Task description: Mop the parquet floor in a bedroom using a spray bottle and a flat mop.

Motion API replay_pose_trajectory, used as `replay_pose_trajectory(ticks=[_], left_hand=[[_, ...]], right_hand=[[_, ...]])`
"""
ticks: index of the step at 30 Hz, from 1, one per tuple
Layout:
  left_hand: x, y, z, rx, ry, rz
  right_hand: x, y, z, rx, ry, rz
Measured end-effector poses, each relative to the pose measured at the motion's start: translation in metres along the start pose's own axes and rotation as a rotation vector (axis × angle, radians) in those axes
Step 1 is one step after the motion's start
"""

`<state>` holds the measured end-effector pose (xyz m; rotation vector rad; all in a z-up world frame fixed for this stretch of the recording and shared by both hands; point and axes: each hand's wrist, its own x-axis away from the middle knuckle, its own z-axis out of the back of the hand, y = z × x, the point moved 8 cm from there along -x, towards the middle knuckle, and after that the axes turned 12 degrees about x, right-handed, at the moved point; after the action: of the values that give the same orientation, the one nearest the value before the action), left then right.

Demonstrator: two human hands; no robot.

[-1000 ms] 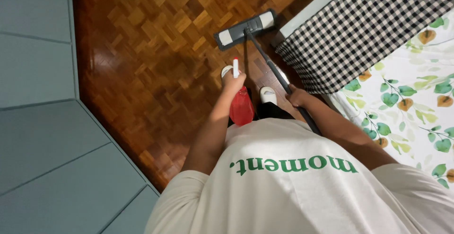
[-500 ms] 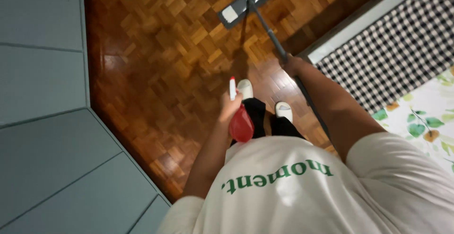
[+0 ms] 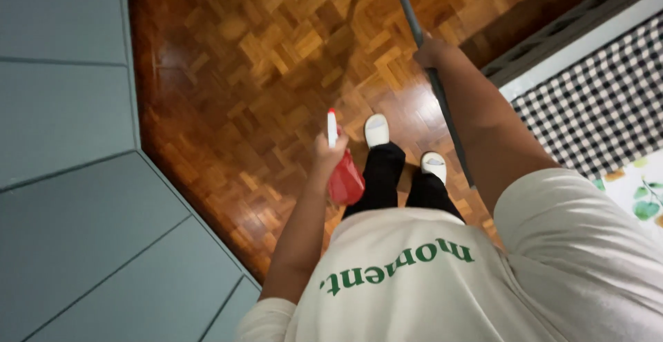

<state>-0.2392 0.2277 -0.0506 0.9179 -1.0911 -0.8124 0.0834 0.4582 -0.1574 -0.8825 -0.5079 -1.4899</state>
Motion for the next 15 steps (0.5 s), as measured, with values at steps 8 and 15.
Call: replay_pose_trajectory(ticks=[8,15], left_hand=[[0.035,-0.041,-0.011,0.015,0.128,0.368],[0.135,-0.015,-0.04,0.027,0.04,0.266]], right_hand=[[0.038,0.031,-0.07,-0.089,-0.031,-0.039],[0.146,0.091,-0.157,-0.079,-0.196,-0.084]])
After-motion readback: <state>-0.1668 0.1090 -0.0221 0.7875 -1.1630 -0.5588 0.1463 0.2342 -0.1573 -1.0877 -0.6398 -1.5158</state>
